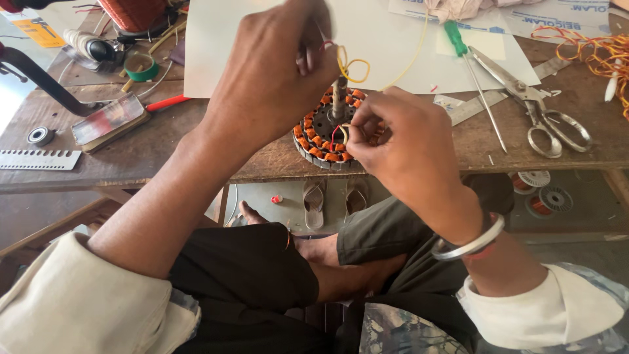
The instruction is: The person winds orange insulated wire around a cylindrical stator core, using a wooden stick to guide and pack the turns. They repeatedly adjust the wire ends and secure the winding with white thread.
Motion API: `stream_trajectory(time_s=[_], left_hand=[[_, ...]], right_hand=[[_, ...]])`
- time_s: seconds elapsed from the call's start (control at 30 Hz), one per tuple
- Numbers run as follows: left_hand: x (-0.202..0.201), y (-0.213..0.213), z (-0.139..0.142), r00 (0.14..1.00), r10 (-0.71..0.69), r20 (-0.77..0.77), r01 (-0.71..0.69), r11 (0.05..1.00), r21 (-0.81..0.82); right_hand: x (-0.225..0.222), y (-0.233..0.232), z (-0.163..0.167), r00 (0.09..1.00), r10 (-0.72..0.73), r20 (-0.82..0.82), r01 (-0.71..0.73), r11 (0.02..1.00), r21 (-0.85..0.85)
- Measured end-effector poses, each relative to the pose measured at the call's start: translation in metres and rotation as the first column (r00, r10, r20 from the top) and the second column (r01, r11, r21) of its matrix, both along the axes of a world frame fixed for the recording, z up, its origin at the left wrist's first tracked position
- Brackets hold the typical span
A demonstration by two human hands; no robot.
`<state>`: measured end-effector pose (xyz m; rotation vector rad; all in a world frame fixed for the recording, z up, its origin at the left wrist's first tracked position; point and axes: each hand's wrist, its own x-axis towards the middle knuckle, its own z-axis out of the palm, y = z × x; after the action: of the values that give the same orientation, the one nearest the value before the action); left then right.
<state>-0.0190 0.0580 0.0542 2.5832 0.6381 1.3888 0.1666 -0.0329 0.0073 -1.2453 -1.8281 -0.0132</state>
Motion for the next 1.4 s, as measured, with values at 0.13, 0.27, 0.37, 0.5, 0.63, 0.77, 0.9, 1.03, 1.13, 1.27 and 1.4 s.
stream_trajectory(time_s=[0.13, 0.27, 0.37, 0.5, 0.63, 0.77, 0.9, 1.03, 1.13, 1.27, 1.4], left_hand=[[0.000, -0.004, 0.001, 0.998, -0.021, -0.055, 0.026, 0.995, 0.101], [0.004, -0.004, -0.005, 0.998, -0.059, 0.016, 0.056, 0.986, 0.157], [0.008, -0.003, -0.010, 1.000, 0.000, 0.024, -0.003, 0.989, 0.146], [0.009, -0.005, -0.014, 0.997, 0.002, 0.071, -0.010, 0.993, 0.118], [0.010, -0.005, -0.015, 0.996, 0.016, 0.093, -0.028, 0.992, 0.123], [0.011, -0.005, -0.017, 0.995, 0.038, 0.097, -0.048, 0.993, 0.103], [0.011, -0.007, -0.018, 0.993, 0.053, 0.108, -0.066, 0.990, 0.121], [0.012, -0.008, -0.017, 0.994, 0.048, 0.097, -0.061, 0.988, 0.140], [0.012, -0.008, -0.017, 0.996, 0.042, 0.077, -0.052, 0.990, 0.131], [0.010, -0.008, -0.022, 0.995, 0.033, 0.091, -0.048, 0.985, 0.168], [0.013, -0.005, -0.028, 0.989, 0.049, 0.137, -0.075, 0.978, 0.193]], right_hand=[[-0.002, 0.004, -0.002, 0.996, -0.041, 0.084, 0.043, 0.999, -0.024], [-0.003, 0.005, 0.000, 0.991, -0.053, 0.124, 0.057, 0.998, -0.025], [0.000, 0.003, 0.005, 0.992, 0.005, 0.126, -0.001, 1.000, -0.028], [0.018, -0.001, 0.013, 0.988, 0.157, 0.016, -0.152, 0.975, -0.164], [0.028, 0.006, 0.011, 0.981, 0.178, -0.078, -0.193, 0.942, -0.273], [0.027, 0.012, 0.008, 0.973, 0.187, -0.138, -0.221, 0.929, -0.296], [0.023, 0.013, 0.012, 0.997, 0.057, -0.051, -0.071, 0.939, -0.337], [0.014, 0.014, 0.012, 0.994, 0.061, -0.095, -0.088, 0.948, -0.307], [0.007, 0.017, 0.009, 1.000, 0.009, 0.012, -0.006, 0.981, -0.194], [0.003, 0.015, 0.005, 0.998, -0.020, 0.063, 0.029, 0.987, -0.157], [0.002, 0.011, 0.004, 0.993, 0.054, 0.108, -0.042, 0.993, -0.110]])
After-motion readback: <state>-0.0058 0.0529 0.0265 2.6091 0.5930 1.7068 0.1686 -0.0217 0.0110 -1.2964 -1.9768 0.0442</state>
